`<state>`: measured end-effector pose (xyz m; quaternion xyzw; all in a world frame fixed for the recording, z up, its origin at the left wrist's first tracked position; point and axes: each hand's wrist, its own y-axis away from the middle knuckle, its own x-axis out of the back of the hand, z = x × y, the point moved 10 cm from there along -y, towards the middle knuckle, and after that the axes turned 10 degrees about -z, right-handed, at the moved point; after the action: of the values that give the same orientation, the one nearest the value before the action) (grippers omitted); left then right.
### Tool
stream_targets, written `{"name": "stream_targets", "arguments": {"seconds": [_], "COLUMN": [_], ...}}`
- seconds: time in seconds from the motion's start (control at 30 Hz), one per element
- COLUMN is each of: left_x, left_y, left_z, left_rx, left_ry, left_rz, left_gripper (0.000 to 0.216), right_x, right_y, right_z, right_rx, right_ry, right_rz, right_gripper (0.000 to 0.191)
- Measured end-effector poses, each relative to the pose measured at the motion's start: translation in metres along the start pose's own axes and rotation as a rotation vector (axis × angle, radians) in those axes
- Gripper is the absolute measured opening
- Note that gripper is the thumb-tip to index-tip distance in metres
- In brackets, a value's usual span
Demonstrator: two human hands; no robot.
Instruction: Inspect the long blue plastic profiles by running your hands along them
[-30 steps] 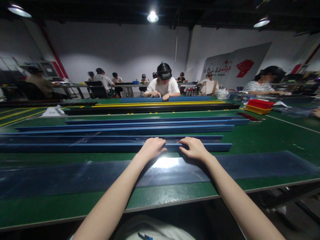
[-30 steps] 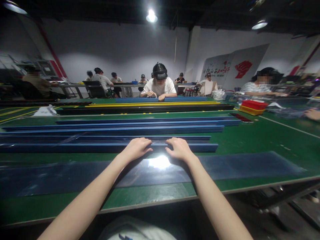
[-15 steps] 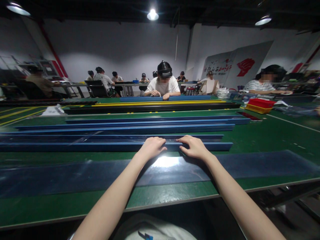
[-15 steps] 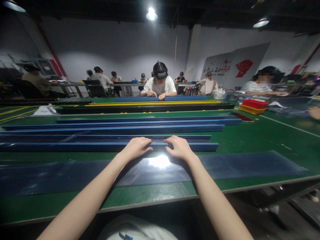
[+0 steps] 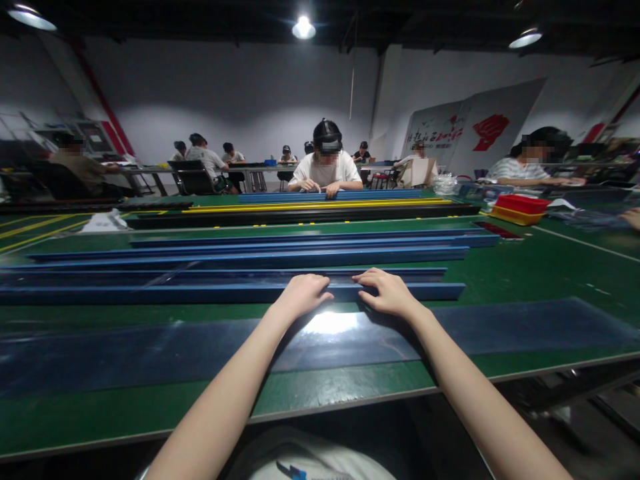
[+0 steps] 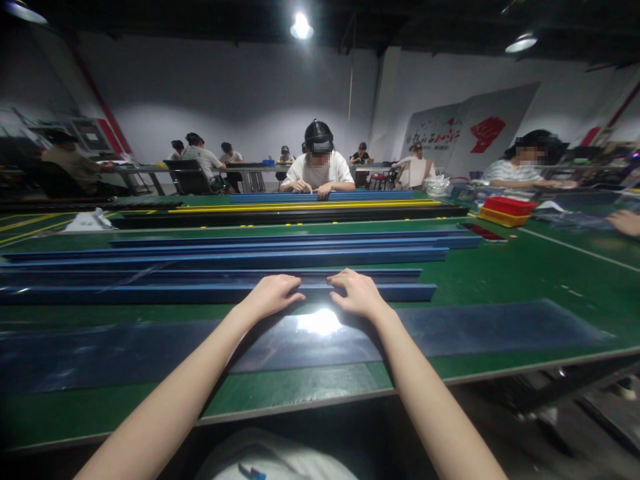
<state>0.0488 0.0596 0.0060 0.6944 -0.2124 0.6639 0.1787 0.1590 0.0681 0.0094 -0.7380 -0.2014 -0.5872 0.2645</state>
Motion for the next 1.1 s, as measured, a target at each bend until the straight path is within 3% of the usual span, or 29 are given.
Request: {"name": "stream_targets", "arguments": {"seconds": [1.1], "left_x": [-0.0007], "left_y": [0.0002], "left_z": [-0.0071], "left_rx": [0.051], "left_ry": [0.089], "left_rz": [0.007], "left_gripper": [0.021], "right_x": [-0.002], "right_y": [0.0002], "right_z": [0.0002], "right_rx": [-0.002], "right_ry": [-0.018], "right_rz": [-0.032], "right_gripper": [0.032]}}
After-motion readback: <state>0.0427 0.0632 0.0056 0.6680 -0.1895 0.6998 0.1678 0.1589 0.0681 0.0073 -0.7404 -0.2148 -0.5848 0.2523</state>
